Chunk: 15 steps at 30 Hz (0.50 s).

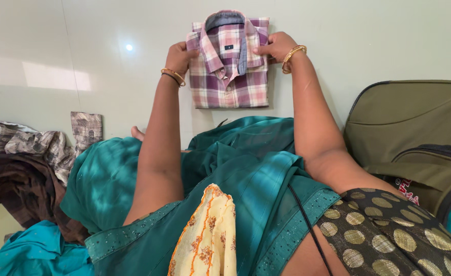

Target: The person folds a purple and white plaid shirt on the floor, smoothing it out and folding the sleeves and body into a compact square. They then pick up a teal shirt and begin buttoning it up while sitting on the floor.

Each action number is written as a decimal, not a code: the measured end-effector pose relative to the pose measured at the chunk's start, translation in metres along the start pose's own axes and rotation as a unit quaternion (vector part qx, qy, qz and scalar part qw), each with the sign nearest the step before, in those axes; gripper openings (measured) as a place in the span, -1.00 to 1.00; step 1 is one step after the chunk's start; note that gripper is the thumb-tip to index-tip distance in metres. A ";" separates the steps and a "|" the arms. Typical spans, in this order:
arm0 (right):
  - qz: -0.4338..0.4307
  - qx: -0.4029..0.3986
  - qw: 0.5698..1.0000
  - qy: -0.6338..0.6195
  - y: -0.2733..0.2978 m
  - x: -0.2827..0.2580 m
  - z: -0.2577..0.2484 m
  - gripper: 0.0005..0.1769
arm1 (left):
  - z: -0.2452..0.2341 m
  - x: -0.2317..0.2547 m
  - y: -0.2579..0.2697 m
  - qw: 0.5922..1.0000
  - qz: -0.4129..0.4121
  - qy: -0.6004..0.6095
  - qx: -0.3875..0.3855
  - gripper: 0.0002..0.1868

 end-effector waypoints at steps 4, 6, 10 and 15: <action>-0.085 -0.125 0.973 -0.174 0.038 -0.039 -0.011 -0.66 | -0.003 0.070 0.051 0.992 0.011 -0.078 -0.096 -0.81; -0.159 -0.205 0.941 -0.218 0.051 -0.048 -0.022 -0.64 | -0.005 0.105 0.062 0.980 0.067 0.024 -0.186 -0.80; -0.249 -0.103 0.875 -0.402 0.016 -0.026 -0.025 -0.68 | -0.005 0.108 0.025 0.980 0.122 0.081 -0.136 -0.84; -0.124 0.126 0.923 -0.342 -0.048 0.038 -0.004 -0.55 | 0.022 0.049 -0.068 0.969 0.081 -0.213 0.093 -0.78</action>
Point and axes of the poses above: each hand's wrist, its own y-axis away from the middle knuckle, its own z-axis out of the palm, x = y × z, the point moved 2 cm from there along -y, towards the middle knuckle, and after that the axes turned 9 degrees about -y, right-handed, at the moved point
